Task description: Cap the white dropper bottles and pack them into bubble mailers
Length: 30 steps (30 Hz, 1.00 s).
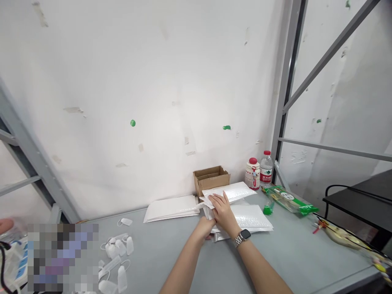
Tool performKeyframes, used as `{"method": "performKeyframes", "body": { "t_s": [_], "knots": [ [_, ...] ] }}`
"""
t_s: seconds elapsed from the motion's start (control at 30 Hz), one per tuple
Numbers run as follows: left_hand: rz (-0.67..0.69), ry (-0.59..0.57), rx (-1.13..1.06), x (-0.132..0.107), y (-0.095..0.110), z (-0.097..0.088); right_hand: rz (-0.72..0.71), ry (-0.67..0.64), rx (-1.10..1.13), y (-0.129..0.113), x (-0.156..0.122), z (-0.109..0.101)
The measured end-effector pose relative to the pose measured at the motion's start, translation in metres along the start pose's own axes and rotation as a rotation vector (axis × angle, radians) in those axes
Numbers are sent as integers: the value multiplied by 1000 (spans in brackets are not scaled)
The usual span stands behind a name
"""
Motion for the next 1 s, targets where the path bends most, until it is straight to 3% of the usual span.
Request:
{"method": "performKeyframes", "body": {
  "t_s": [0.1, 0.27, 0.4, 0.67, 0.87, 1.0],
  "knots": [
    [-49, -25, -89, 0, -2, 9, 19, -16, 23, 0, 2, -4],
    [-77, -10, -184, 4, -5, 25, 65, -173, -10, 3, 6, -6],
    [-85, -42, -235, 2, -10, 25, 88, -251, -94, 4, 6, -1],
    [-125, -81, -333, -28, -38, -32, 144, -260, -184, 1, 10, 5],
    [-117, -112, -538, -46, -51, -76, 76, -232, -183, -23, -8, -36],
    [-109, -145, -536, -53, -42, -87, -31, -402, -79, -54, -43, -51]
  ]
}}
Point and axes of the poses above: each hand's wrist, its own x-axis towards the middle knuckle, its own z-axis out of the palm, y = z × x, the point moved 5 cm from there along x, towards the middle knuckle, and after that the axes turned 3 degrees about -y, right-handed, at the moved point
